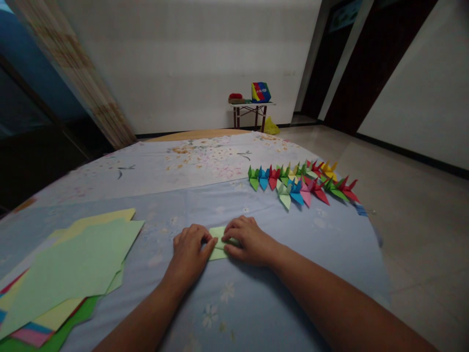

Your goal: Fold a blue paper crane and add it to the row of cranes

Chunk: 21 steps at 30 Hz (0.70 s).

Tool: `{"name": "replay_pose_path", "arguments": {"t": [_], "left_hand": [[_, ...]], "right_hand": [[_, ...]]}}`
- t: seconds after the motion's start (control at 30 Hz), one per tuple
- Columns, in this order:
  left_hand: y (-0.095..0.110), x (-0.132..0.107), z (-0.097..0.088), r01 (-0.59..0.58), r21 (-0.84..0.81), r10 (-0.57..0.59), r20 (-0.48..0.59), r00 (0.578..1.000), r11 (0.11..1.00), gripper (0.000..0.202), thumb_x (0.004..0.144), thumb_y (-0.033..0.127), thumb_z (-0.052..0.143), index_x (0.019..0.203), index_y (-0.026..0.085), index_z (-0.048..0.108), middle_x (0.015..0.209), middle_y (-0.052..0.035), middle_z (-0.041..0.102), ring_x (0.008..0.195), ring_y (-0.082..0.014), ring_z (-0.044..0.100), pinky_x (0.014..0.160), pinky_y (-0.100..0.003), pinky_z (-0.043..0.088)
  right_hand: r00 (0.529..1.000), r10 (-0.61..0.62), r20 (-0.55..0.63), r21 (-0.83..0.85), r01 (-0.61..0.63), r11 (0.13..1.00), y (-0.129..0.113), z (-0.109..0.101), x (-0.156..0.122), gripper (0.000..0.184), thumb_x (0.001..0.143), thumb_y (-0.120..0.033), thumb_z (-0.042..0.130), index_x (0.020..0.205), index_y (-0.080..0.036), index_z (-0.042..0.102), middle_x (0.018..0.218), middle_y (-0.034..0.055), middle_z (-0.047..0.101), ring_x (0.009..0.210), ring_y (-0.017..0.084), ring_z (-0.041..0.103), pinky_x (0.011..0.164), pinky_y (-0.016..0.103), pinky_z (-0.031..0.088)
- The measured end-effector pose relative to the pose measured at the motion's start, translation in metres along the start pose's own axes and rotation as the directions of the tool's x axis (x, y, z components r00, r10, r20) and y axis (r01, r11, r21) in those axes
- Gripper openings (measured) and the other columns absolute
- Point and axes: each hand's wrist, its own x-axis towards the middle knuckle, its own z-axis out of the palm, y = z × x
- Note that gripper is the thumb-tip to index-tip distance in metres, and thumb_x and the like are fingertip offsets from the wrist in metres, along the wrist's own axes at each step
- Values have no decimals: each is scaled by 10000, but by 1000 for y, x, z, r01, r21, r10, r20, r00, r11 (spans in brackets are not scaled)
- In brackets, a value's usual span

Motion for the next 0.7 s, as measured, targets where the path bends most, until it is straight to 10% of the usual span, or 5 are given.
{"name": "replay_pose_path", "arguments": {"t": [0.47, 0.7], "left_hand": [[15, -15, -18, -161, 212, 178, -66, 982, 964, 202, 854, 285, 473, 972, 190, 607, 1011, -88, 604, 984, -267, 506, 862, -449, 350], [43, -44, -11, -239, 333, 193, 167, 967, 912, 409, 864, 361, 457, 1188, 124, 536, 1195, -148, 583, 1080, -296, 519, 904, -460, 414]], "right_hand": [[999, -35, -40, 7, 36, 999, 7, 5, 1, 142, 791, -265, 611, 917, -260, 678, 968, 16, 598, 930, 174, 478, 837, 346, 311], [998, -45, -37, 3, 45, 999, 6, 4, -1, 166, 819, -295, 589, 956, -262, 676, 977, 35, 600, 943, 184, 481, 852, 361, 322]]}}
